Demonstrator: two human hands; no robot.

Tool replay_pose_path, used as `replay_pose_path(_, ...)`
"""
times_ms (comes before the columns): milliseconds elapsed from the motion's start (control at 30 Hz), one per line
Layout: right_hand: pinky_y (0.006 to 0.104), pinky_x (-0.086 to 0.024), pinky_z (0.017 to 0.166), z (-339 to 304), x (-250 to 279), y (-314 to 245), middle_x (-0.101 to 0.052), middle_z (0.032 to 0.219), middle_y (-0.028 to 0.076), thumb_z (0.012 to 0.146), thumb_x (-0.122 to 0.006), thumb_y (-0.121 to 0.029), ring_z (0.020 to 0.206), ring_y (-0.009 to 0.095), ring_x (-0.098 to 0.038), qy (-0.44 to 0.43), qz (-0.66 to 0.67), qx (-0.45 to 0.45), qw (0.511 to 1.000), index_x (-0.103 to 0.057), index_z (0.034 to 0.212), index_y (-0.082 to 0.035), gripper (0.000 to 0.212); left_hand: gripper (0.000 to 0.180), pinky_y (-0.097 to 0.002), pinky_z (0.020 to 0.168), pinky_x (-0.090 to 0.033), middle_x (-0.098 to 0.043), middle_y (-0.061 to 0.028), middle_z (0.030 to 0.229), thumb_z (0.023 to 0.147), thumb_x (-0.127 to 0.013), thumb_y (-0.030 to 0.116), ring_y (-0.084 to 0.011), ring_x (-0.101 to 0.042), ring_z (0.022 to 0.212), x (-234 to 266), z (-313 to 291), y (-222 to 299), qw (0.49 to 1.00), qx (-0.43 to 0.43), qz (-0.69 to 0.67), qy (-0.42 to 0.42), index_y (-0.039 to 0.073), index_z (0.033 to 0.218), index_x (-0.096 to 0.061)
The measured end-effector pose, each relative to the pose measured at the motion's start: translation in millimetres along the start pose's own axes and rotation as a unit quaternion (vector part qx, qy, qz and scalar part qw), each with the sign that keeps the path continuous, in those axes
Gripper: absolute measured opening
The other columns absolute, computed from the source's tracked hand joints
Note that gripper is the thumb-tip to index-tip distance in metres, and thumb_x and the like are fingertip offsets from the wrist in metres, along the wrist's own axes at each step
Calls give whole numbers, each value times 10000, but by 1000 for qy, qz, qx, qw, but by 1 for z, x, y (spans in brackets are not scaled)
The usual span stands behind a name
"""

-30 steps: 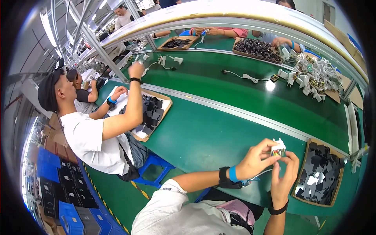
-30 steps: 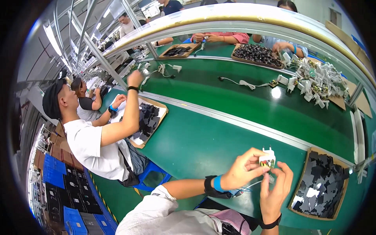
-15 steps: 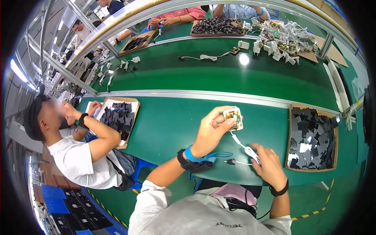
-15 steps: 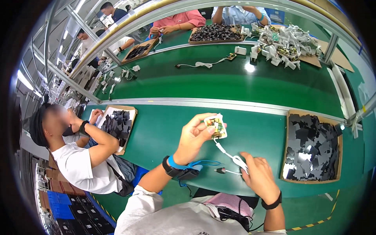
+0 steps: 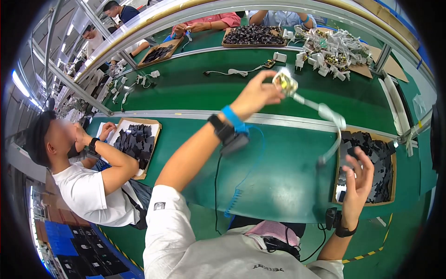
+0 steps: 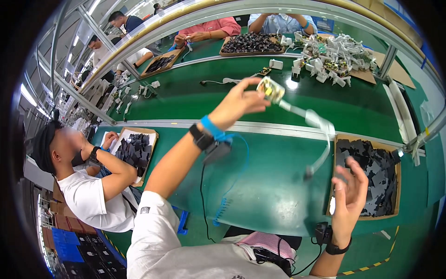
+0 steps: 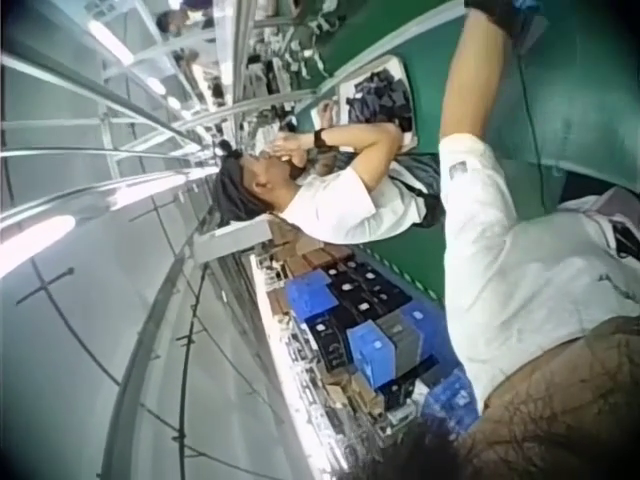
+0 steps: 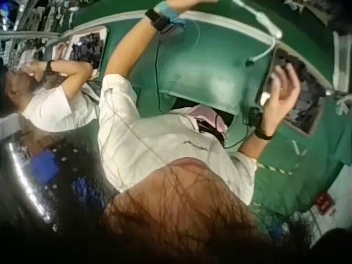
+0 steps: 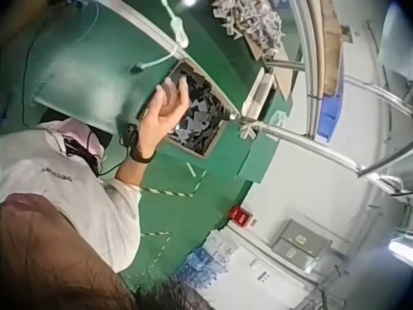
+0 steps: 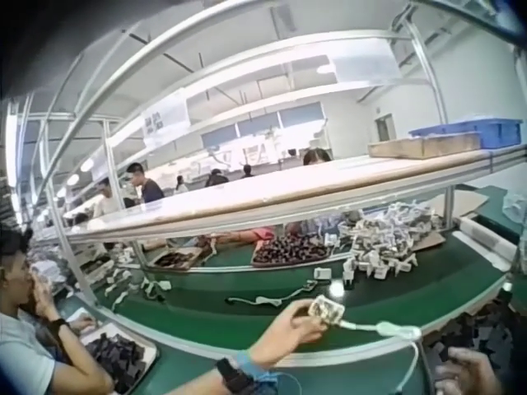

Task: Manually assembling electronic components into power adapter housings on an assembly line.

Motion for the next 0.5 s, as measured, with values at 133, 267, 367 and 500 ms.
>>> replay_pose_path(133, 275, -483, 810, -6, -1, 10, -544, 1189, 110, 918, -544, -43, 948, 166, -580, 54, -43, 86, 994, -519, 1243, -8, 328, 591, -435, 954, -484, -618, -218, 1195, 876, -665, 223, -344, -586, 1143, 69, 66, -30, 912, -49, 399, 85, 72, 1391, -415)
replay_pose_path(267, 321, -477, 865, -47, -3, 40, -534, 1251, 147, 850, -586, -25, 1010, 238, -580, -93, -160, -1, 983, -569, 1157, -19, 307, 610, -486, 1027, -408, -481, -178, 1397, 861, -650, 310, -388, -462, 1275, 126, 109, -79, 780, 25, 618, 97, 118, 1397, -429)
replay_pose_path(367, 407, -432, 941, -65, -28, 52, -513, 1249, 186, 762, -654, -44, 1079, 341, -520, -192, -270, 28, 943, -595, 1128, -36, 371, 612, -547, 1042, -364, -410, -153, 1464, 868, -627, 350, -380, -409, 1320, 162, 115, -107, 686, 24, 706, 172, 137, 1406, -426)
replay_pose_path(500, 450, -368, 1004, -75, -55, 52, -483, 1296, 183, 753, -680, -68, 1178, 389, -435, -250, -415, 77, 871, -602, 1127, -31, 383, 592, -618, 1018, -330, -417, -149, 1437, 868, -607, 379, -364, -404, 1311, 193, 110, -119, 643, 29, 732, 224, 148, 1390, -447)
Point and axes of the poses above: each hand's wrist, its own z-axis towards the middle knuckle, its own x-axis out of the back of the hand, y = z × x, the point moved 3 cm from there along z, towards the middle knuckle
